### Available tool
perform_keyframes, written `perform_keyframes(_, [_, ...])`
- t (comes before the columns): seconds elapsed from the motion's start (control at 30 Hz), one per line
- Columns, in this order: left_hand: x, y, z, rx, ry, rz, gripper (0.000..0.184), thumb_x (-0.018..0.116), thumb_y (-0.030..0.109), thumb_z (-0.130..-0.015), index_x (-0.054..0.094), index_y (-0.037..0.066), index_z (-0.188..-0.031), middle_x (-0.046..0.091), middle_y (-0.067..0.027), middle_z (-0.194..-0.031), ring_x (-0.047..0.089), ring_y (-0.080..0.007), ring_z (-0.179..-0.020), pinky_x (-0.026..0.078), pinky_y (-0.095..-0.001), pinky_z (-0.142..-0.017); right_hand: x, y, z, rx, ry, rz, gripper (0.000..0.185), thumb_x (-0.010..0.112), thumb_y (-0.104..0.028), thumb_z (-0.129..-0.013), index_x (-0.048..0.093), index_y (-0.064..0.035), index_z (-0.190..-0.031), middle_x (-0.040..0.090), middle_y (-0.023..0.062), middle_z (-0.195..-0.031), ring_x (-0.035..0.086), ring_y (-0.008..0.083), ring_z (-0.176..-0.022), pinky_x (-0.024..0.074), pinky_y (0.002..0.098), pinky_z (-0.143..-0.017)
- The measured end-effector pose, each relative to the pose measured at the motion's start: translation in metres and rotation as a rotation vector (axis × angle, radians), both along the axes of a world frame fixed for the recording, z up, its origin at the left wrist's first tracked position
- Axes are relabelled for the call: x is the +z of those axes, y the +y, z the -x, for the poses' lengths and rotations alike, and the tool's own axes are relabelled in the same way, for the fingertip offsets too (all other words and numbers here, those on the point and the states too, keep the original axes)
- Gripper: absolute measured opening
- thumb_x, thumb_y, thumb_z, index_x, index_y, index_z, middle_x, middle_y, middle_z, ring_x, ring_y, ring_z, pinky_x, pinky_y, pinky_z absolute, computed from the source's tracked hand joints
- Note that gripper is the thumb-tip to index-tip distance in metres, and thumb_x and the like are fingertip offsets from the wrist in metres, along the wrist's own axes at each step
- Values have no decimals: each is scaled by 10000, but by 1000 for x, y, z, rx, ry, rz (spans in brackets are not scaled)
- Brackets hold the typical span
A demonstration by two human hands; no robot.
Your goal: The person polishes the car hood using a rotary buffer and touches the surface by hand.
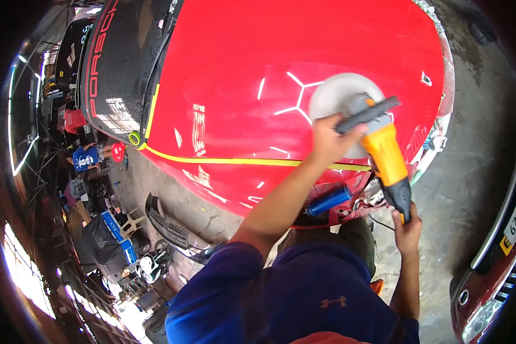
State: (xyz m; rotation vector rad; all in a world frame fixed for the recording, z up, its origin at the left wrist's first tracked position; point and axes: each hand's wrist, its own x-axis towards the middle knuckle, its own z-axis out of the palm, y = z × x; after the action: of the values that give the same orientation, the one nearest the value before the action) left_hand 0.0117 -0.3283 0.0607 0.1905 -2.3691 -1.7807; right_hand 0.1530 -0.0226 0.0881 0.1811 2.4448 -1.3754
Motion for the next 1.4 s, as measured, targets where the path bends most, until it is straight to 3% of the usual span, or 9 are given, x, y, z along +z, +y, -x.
perform_keyframes(0.1, [-3, 53, 16, -111, 45, 9, 462, 892, 386, -764, 634, 14, -675, 538, -100, -537, 524, -162, -473, 423, -348, -480, -10, 35, -20, -92, -80, -22, 369, 726, -231, -970, 613, 18, -1218, 596, 40, -785, 539, 97, -717, 457, 292, -638])
perform_keyframes(0.23, [2, 75, 23, -131, 148, 11, 466, 898, 384, -757, 628, 15, -669, 515, -104, -522, 506, -160, -468, 421, -346, -476, -13, 41, -35, -185, -197, -8, 353, 708, -271, -990, 610, 13, -1174, 527, -15, -754, 459, 56, -689, 369, 266, -578])
perform_keyframes(0.57, [23, -87, -11, 288, 62, 56, 401, 880, 348, -815, 671, 21, -717, 553, 32, -615, 476, -61, -600, 384, -289, -508, 23, -74, 38, 158, -8, 78, 529, 785, -249, -906, 591, 25, -1314, 728, 245, -945, 756, 351, -898, 564, 391, -767])
perform_keyframes(0.67, [34, -153, -28, 507, 159, 102, 255, 757, 197, -928, 695, -27, -823, 619, 4, -682, 533, -90, -608, 452, -294, -567, 36, -127, 68, 332, 19, 89, 542, 791, -291, -899, 592, -22, -1325, 716, 250, -932, 733, 401, -836, 563, 453, -702])
perform_keyframes(0.8, [30, -240, -58, 581, 224, -1, 454, 698, 336, -988, 532, 55, -672, 480, 48, -568, 419, -55, -507, 275, -274, -466, 36, -186, 90, 517, 146, 0, 615, 717, -454, -926, 558, -65, -1376, 708, 242, -963, 720, 423, -809, 573, 487, -688])
perform_keyframes(0.9, [33, -258, -74, 641, 227, -14, 530, 691, 432, -985, 485, 81, -646, 467, 28, -546, 417, -70, -493, 279, -275, -464, 39, -202, 96, 600, 134, -12, 646, 676, -512, -938, 544, -81, -1400, 703, 234, -977, 716, 433, -797, 578, 493, -687])
perform_keyframes(1.1, [17, -214, -81, 648, 200, -54, 537, 698, 447, -977, 437, 109, -651, 443, 31, -559, 396, -83, -489, 270, -287, -456, 37, -164, 88, 537, 158, -26, 628, 732, -457, -911, 572, -76, -1383, 710, 242, -958, 723, 413, -813, 572, 477, -695])
perform_keyframes(1.33, [-1, -96, -61, 414, 133, 30, 416, 816, 372, -873, 650, 11, -752, 530, 49, -644, 455, -66, -598, 366, -294, -509, 19, -56, 58, 314, 117, 8, 588, 822, -297, -865, 607, 4, -1322, 721, 250, -974, 730, 408, -872, 566, 434, -741])
perform_keyframes(1.4, [4, -55, -46, 301, 77, 0, 419, 834, 365, -858, 628, 26, -727, 539, 46, -639, 462, -64, -612, 382, -294, -520, 14, -25, 45, 255, 80, -27, 525, 781, -237, -900, 594, 11, -1323, 709, 206, -915, 722, 293, -812, 546, 383, -724])
